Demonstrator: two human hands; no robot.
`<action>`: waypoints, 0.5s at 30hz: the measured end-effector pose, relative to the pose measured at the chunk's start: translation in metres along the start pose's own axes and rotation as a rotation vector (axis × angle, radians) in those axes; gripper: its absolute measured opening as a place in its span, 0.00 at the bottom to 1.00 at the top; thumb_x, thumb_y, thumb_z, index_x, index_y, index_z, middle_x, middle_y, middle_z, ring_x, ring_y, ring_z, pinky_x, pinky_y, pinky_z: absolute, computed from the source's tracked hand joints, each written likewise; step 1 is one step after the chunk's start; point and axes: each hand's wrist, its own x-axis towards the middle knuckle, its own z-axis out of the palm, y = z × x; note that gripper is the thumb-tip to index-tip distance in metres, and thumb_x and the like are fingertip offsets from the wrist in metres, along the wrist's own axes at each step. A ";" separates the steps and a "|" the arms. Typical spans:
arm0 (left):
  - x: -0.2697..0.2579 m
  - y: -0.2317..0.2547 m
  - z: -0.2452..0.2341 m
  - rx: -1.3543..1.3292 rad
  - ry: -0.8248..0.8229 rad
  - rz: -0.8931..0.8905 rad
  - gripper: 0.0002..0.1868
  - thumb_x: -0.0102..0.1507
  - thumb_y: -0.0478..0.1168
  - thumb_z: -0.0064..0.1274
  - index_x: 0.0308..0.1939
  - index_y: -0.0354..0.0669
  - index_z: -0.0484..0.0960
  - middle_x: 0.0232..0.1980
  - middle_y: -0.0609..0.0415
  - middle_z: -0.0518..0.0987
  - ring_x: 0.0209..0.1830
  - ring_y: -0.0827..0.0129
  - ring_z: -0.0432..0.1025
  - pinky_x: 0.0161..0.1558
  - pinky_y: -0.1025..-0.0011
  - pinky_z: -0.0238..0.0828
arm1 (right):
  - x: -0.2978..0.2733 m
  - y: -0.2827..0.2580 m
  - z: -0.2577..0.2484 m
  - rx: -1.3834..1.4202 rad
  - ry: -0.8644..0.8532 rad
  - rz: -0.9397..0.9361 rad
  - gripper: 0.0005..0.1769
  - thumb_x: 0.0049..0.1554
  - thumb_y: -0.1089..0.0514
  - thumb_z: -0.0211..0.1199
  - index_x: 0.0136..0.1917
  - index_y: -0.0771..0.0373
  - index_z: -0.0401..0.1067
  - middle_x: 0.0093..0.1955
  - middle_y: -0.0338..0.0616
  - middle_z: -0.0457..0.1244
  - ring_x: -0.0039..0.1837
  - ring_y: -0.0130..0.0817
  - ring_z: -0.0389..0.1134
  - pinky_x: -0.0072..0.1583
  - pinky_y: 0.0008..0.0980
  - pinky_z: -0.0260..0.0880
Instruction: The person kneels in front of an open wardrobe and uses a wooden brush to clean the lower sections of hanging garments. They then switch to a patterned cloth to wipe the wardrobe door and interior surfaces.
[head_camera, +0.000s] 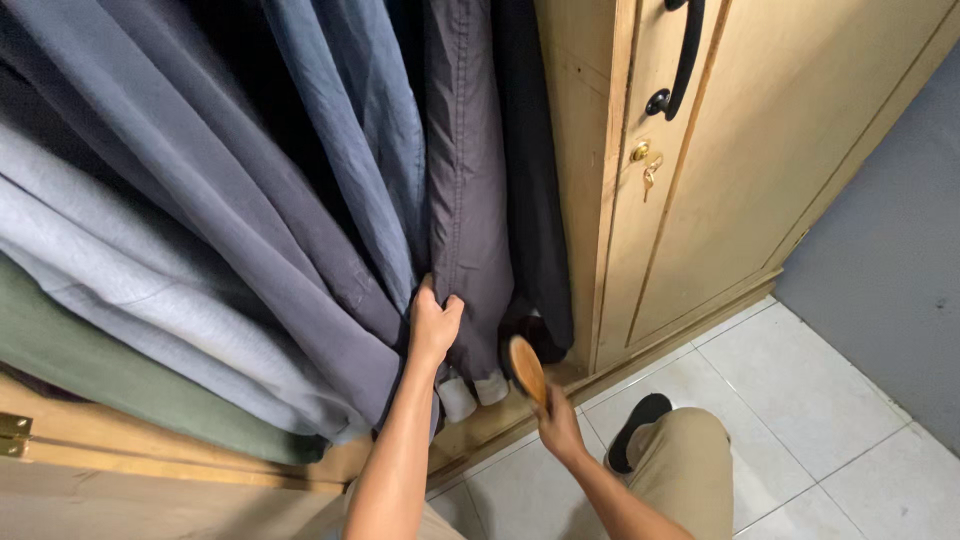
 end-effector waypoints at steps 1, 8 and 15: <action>0.002 -0.001 0.000 0.004 0.014 0.011 0.19 0.58 0.34 0.51 0.53 0.33 0.77 0.48 0.37 0.82 0.50 0.47 0.78 0.53 0.60 0.72 | 0.003 0.000 -0.003 0.000 0.038 -0.055 0.26 0.59 0.63 0.62 0.69 0.65 0.60 0.59 0.60 0.67 0.61 0.50 0.71 0.60 0.42 0.69; 0.003 -0.006 0.006 -0.008 0.083 0.100 0.20 0.58 0.33 0.48 0.55 0.34 0.75 0.52 0.35 0.81 0.54 0.44 0.75 0.56 0.57 0.70 | 0.097 -0.163 -0.088 0.022 0.348 -0.588 0.26 0.59 0.70 0.60 0.70 0.66 0.61 0.55 0.57 0.69 0.56 0.44 0.74 0.56 0.36 0.73; 0.002 0.007 0.006 0.060 0.149 0.157 0.23 0.59 0.33 0.51 0.59 0.34 0.71 0.55 0.34 0.78 0.56 0.40 0.73 0.57 0.55 0.69 | 0.116 -0.201 -0.072 0.074 0.301 -0.608 0.26 0.60 0.68 0.61 0.71 0.68 0.59 0.62 0.58 0.66 0.61 0.43 0.70 0.61 0.36 0.70</action>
